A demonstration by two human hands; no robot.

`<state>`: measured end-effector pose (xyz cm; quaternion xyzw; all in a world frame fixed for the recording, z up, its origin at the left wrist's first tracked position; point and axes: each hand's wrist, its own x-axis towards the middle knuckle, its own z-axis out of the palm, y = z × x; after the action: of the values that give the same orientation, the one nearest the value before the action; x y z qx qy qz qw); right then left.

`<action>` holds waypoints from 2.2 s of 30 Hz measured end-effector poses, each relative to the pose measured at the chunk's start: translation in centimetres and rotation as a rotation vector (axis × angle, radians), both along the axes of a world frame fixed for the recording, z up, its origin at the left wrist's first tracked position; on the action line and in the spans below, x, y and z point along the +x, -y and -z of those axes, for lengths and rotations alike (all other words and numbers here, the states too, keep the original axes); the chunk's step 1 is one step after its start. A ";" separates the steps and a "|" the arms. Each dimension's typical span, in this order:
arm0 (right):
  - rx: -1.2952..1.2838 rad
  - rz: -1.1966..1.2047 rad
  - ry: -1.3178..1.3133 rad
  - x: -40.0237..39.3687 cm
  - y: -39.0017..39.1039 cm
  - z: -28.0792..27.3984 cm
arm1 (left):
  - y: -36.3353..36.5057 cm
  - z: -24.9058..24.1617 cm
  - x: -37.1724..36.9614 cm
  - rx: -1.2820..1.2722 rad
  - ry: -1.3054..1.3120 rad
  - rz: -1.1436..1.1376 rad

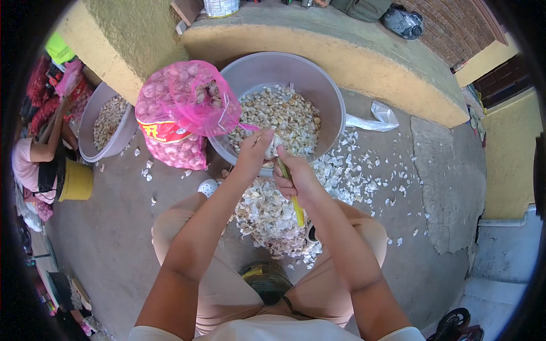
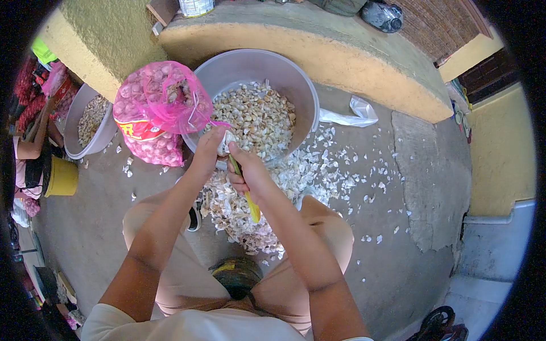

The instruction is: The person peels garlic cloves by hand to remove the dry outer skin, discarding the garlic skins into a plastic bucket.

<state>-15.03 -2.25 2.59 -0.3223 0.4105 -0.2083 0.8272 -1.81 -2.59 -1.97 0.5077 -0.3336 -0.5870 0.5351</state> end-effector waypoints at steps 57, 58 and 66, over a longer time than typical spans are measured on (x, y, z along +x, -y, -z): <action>-1.011 -0.270 -0.507 -0.1 0.0 1.7 | 0.0 -0.2 1.9 0.166 -0.250 0.062; -1.104 -0.384 -0.576 0.4 -1.1 0.9 | 0.5 0.0 2.2 0.212 -0.307 -0.044; -0.971 -0.479 -0.726 -1.7 0.9 1.4 | 0.2 -2.1 2.4 0.014 -0.301 0.075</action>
<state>-16.73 -3.17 1.19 -0.7918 0.4399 -0.0576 0.4197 0.62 -2.83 0.14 0.4049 -0.2642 -0.6785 0.5531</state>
